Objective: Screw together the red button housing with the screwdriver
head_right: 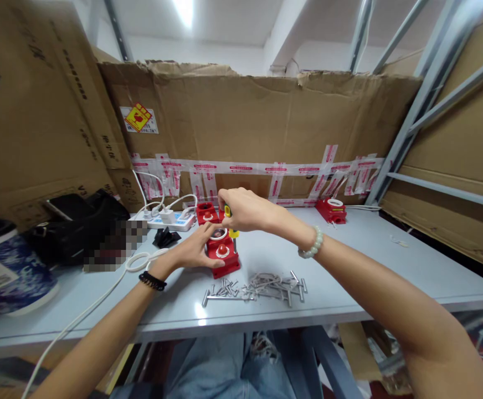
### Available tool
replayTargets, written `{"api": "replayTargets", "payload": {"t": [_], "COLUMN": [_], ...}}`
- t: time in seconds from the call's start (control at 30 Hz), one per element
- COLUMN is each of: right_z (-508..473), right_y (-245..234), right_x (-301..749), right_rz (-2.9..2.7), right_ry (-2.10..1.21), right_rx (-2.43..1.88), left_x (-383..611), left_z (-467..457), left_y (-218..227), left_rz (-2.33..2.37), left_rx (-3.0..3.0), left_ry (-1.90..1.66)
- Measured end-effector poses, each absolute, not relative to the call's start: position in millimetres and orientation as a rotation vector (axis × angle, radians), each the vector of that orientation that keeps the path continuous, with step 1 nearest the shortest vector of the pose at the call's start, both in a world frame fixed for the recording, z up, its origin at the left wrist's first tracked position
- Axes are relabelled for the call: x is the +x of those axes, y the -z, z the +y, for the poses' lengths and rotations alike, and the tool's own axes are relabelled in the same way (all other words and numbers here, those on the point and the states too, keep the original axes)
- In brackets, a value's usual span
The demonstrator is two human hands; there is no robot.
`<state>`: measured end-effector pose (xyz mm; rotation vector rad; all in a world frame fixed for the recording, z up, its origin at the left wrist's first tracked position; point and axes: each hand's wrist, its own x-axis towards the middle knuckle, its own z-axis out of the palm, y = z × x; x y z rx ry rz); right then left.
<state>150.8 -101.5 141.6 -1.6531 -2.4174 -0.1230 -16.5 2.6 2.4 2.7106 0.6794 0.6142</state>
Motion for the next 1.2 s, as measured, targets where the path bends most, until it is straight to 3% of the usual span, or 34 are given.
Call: {"api": "replayTargets", "payload": {"t": [0.1,0.3,0.47,0.63,0.83,1.03,1.2], "right_z": [-99.9,-101.1,-97.3,-97.2,-99.7,-106.8,-107.2], "right_y": [-140.0,-144.1,-137.9,-136.4,-143.2,-150.7,-146.4], "right_x": [150.5,156.7,158.1,158.0,160.4,158.7,149.8], "right_rz": [-2.303,-2.420,-2.328,-2.356,-2.354,-2.520,-2.411], "right_ry": [0.290,0.061,0.269,0.108,0.236,-0.024,0.139], "right_rx": [-1.822,-1.616,-1.717,-1.557,-1.836,-1.549,-1.674], "left_x": [-15.9,-16.6,-17.2,-17.2,-17.0,-18.3,-18.1], "left_z": [3.2,1.7,0.5,0.3,1.7,0.5,0.0], "left_y": [-2.3,-3.8,-4.8,-5.0,-3.5,-4.8,-5.2], "left_rz": [0.671,0.685,0.700,0.679,0.671,0.666,0.697], "left_rx": [2.720,2.728,2.725,2.714,2.692,2.704,2.708], "left_ry": [-0.604,-0.586,-0.583,-0.592,-0.614,-0.601,-0.595]}}
